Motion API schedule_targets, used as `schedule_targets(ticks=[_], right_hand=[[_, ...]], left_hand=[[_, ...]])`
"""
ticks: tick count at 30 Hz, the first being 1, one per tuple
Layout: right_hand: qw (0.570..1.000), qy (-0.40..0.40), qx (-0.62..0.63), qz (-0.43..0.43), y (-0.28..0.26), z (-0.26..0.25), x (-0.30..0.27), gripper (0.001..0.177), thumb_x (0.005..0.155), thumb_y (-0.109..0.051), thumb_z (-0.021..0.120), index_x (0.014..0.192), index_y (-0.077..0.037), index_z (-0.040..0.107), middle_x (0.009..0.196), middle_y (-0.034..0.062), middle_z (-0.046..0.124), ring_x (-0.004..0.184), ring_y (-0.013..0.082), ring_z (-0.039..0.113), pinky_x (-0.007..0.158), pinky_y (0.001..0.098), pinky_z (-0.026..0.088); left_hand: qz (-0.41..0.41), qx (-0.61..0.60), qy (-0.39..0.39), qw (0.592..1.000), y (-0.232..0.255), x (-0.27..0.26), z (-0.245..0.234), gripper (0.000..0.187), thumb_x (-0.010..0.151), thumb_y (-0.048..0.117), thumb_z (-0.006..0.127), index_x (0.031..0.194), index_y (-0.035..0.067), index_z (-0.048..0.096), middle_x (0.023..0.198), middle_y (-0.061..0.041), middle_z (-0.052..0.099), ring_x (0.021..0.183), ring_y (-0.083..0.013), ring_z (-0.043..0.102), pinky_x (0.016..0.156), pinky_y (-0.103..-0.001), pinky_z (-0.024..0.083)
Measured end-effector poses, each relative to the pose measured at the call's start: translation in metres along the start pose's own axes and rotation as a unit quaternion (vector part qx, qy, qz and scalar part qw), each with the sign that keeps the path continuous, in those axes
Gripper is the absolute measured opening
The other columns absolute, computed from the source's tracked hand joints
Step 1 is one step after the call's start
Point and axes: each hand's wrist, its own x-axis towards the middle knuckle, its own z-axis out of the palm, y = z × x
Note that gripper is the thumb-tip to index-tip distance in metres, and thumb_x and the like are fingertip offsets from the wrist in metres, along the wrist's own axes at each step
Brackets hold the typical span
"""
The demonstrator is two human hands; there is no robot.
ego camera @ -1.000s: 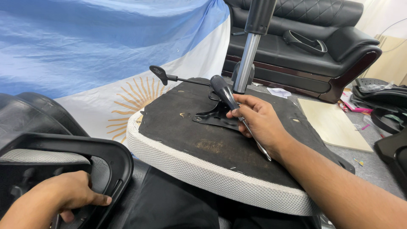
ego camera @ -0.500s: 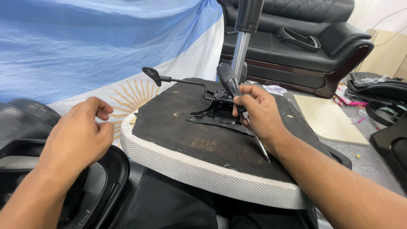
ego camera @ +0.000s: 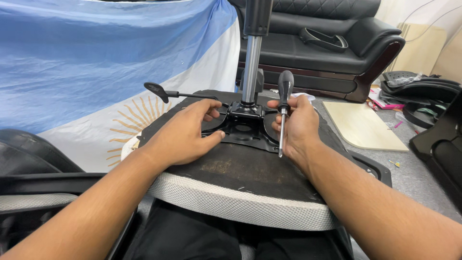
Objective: The person uses a screwdriver to attach a gas lift cylinder to the underside of an office chair seat and then secures the five-star base to the cylinder. The person works on the floor with the chair seat upside down.
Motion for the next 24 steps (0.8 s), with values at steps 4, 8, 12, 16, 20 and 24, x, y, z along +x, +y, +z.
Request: schedule_targets(ticks=[4,8,12,16,20,24], right_hand=[[0.999,0.011,-0.041,-0.006,0.002,0.002,-0.002,0.019,0.095,-0.016,0.054,0.107,-0.001,0.056,0.093,0.0100,0.071,0.058,0.0099,0.052,0.048,0.0258,0.044],[0.998,0.024,-0.053,-0.003,0.000,0.006,-0.008,0.023,0.094,-0.017,0.058,0.112,-0.003,0.057,0.095,0.0077,0.070,0.063,0.0092,0.054,0.049,0.0240,0.042],[0.996,0.031,-0.080,0.000,-0.002,0.008,-0.014,0.022,0.095,-0.017,0.058,0.113,-0.005,0.057,0.095,0.0062,0.069,0.065,0.0090,0.051,0.051,0.0243,0.042],[0.998,0.025,-0.063,-0.005,-0.003,0.010,-0.016,0.019,0.095,-0.016,0.059,0.110,-0.006,0.058,0.094,0.0065,0.069,0.065,0.0103,0.050,0.050,0.0247,0.040],[0.998,0.025,-0.064,-0.012,-0.002,0.009,-0.014,0.017,0.094,-0.017,0.058,0.108,-0.006,0.059,0.095,0.0068,0.070,0.065,0.0110,0.051,0.050,0.0245,0.039],[0.996,0.031,-0.078,-0.016,-0.003,0.007,-0.014,0.017,0.094,-0.017,0.059,0.106,-0.005,0.060,0.095,0.0072,0.071,0.064,0.0111,0.051,0.049,0.0246,0.037]], left_hand=[[-0.020,0.054,-0.027,0.998,-0.008,0.032,0.013,0.070,0.081,0.029,0.078,0.137,-0.004,0.050,0.128,-0.020,0.065,0.119,-0.0327,0.063,0.100,-0.041,0.048],[-0.129,0.038,-0.057,0.989,-0.018,0.071,0.023,0.080,0.080,0.032,0.077,0.144,-0.002,0.043,0.135,-0.017,0.062,0.114,-0.0287,0.066,0.098,-0.038,0.051],[-0.150,-0.186,-0.034,0.971,-0.027,0.099,0.046,0.089,0.080,0.027,0.081,0.148,-0.005,0.032,0.137,-0.020,0.056,0.121,-0.0241,0.061,0.100,-0.034,0.052],[-0.188,-0.277,-0.049,0.941,-0.032,0.110,0.065,0.082,0.076,0.025,0.080,0.143,-0.006,0.046,0.130,-0.021,0.067,0.115,-0.0239,0.070,0.098,-0.033,0.055],[-0.223,-0.277,-0.052,0.933,-0.033,0.123,0.067,0.075,0.078,0.029,0.077,0.140,-0.002,0.047,0.123,-0.019,0.071,0.113,-0.0249,0.072,0.098,-0.034,0.056],[-0.226,-0.256,-0.053,0.938,-0.027,0.133,0.078,0.061,0.091,0.055,0.062,0.120,0.001,0.070,0.111,-0.009,0.071,0.112,-0.0168,0.060,0.100,-0.036,0.039]])
